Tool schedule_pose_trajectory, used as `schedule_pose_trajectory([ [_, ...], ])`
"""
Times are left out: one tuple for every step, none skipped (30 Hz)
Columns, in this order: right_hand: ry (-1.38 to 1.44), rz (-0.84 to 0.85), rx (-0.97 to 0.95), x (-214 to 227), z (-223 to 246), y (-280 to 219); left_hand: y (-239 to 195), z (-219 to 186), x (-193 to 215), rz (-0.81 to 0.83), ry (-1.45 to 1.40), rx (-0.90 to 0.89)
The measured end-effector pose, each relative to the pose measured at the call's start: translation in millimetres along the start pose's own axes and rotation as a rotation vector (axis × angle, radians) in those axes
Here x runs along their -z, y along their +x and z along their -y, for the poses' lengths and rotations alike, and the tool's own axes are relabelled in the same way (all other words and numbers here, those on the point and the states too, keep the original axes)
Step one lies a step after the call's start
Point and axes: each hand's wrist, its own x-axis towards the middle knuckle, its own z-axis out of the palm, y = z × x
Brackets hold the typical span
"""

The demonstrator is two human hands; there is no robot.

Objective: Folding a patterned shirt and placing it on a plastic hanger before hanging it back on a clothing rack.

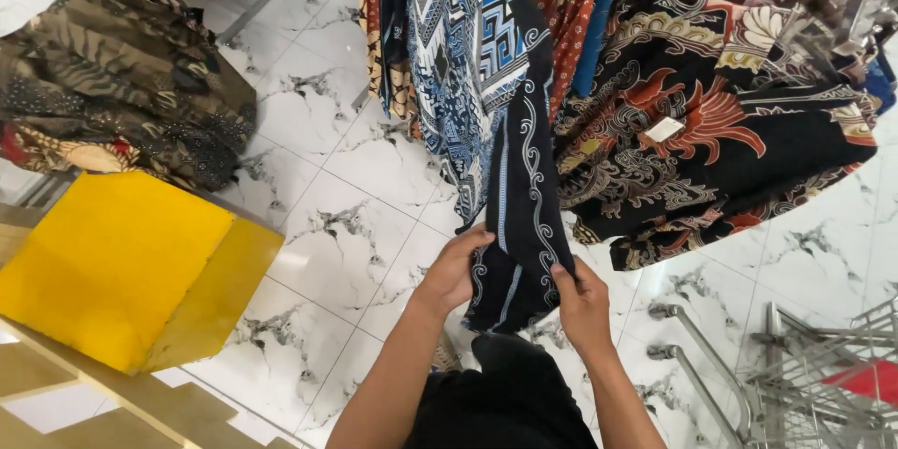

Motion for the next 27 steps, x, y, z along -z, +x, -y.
schedule_pose_trajectory([
  [-0.003, -0.006, -0.005, -2, 6, 5, -1, 0, 0, 0.001, -0.002, 0.008],
  [-0.014, -0.004, -0.002, -5, 11, 9, -5, -1, 2, -0.048, -0.072, -0.017],
  [-0.026, -0.003, 0.001, -9, 17, 12, -8, -2, 4, -0.097, -0.143, -0.043],
  [-0.023, -0.007, 0.003, -12, 19, 15, -19, -3, -11, -0.095, -0.138, -0.041],
  [-0.022, -0.006, -0.001, -15, 21, 19, -30, -4, -25, -0.127, -0.098, -0.021],
  [-0.022, -0.005, -0.006, -18, 23, 21, -42, -5, -39, -0.160, -0.059, -0.001],
  [-0.020, -0.008, -0.006, -21, 23, 26, -44, -5, -43, -0.159, -0.057, 0.001],
  [-0.069, -0.035, -0.017, -24, 23, 30, -47, -4, -47, -0.156, -0.019, -0.035],
  [-0.118, -0.063, -0.028, -28, 23, 34, -50, -4, -51, -0.152, 0.020, -0.070],
  [-0.115, -0.064, -0.028, -26, 23, 36, -34, 2, -13, -0.152, 0.022, -0.070],
  [-0.173, -0.103, 0.007, -25, 23, 38, -18, 7, 24, -0.249, 0.144, -0.180],
  [-0.231, -0.142, 0.045, -23, 24, 42, 1, 12, 59, -0.342, 0.266, -0.294],
  [-0.228, -0.144, 0.050, -21, 26, 43, 4, 10, 56, -0.338, 0.268, -0.297],
  [-0.227, -0.160, 0.061, -21, 28, 41, 4, 8, 54, -0.352, 0.310, -0.322],
  [-0.225, -0.176, 0.073, -21, 30, 40, 4, 6, 52, -0.367, 0.352, -0.346],
  [-0.220, -0.180, 0.076, -27, 31, 38, 4, 4, 38, -0.363, 0.357, -0.348],
  [-0.194, -0.175, 0.087, -33, 31, 37, 4, 2, 24, -0.326, 0.226, -0.258],
  [-0.174, -0.173, 0.097, -37, 31, 36, 5, 3, 10, -0.285, 0.092, -0.161],
  [-0.175, -0.181, 0.098, -39, 30, 34, -4, 2, -15, -0.279, 0.095, -0.156],
  [-0.146, -0.176, 0.087, -44, 29, 33, -16, 0, -37, -0.297, 0.038, -0.086],
  [-0.116, -0.170, 0.076, -49, 28, 31, -27, -2, -60, -0.315, -0.019, -0.016],
  [-0.118, -0.171, 0.078, -45, 26, 34, -33, -4, -66, -0.313, -0.020, -0.015],
  [-0.140, -0.219, 0.117, -42, 24, 37, -40, -5, -71, -0.390, 0.227, -0.088],
  [-0.164, -0.264, 0.155, -39, 23, 39, -48, -7, -76, -0.465, 0.470, -0.160],
  [-0.169, -0.262, 0.156, -39, 20, 40, -36, -3, -61, -0.465, 0.465, -0.160],
  [-0.186, -0.273, 0.161, -40, 17, 42, -24, -1, -45, -0.434, 0.581, -0.333],
  [-0.204, -0.285, 0.166, -42, 14, 44, -12, 1, -29, -0.400, 0.696, -0.506],
])
